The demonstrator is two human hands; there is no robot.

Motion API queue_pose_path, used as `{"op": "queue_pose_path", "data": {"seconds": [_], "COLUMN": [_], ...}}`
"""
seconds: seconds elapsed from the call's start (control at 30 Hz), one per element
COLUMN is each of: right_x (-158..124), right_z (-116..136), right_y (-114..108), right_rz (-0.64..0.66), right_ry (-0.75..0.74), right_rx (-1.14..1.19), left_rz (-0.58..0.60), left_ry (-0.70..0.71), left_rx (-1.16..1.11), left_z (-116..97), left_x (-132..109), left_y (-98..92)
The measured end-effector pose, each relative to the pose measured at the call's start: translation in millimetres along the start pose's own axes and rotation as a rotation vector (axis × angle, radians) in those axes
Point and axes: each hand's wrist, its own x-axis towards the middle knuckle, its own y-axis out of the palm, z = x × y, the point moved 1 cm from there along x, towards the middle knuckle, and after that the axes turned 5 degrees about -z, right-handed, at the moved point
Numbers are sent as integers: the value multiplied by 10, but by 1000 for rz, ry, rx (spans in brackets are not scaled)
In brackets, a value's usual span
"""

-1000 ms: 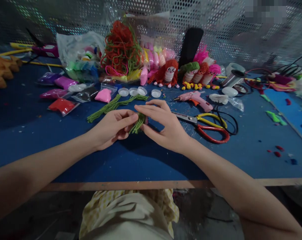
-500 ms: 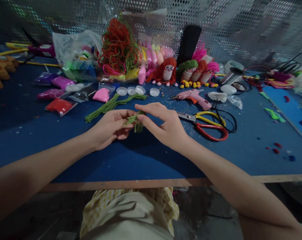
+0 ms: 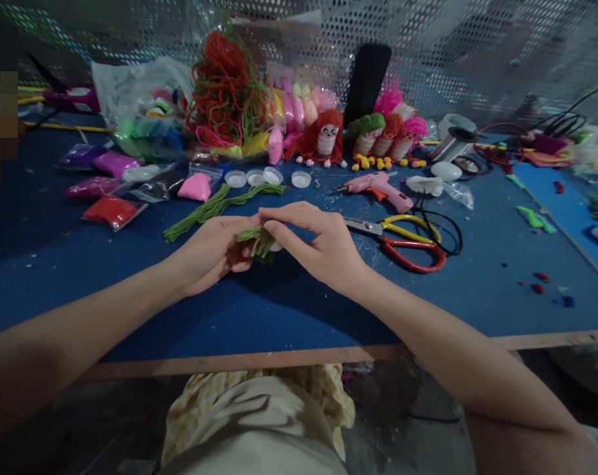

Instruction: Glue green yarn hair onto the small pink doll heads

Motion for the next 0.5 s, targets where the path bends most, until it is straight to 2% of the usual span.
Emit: {"op": "queue_pose_path", "data": {"seconds": [0.17,0.23,0.33,0.37,0.43,0.5], "right_x": [23,109,286,339,407,416], "right_z": [63,79,-28,-116,-367,-663], "right_y": [-10,-143,-532,-680,-952,-1161], "right_rz": [5,-99,-360,-371,-272,-183], "right_ry": [-3,-16,-44,-29,75,268], "right_rx": [-56,-110,-342,-530,-904,-1076], "left_rz": [-48,-50,-35,-25,-2,5], "left_ry": [-23,-32,-53,-59,-76,-92], "left_rx": [-6,-39,-131,-167,-236,-291], "left_z": [-14,-15,-6,-2,6,6], "left_x": [-14,-14,-5,-2,2,0], "left_y": [16,6,-18,-25,-33,-36]}}
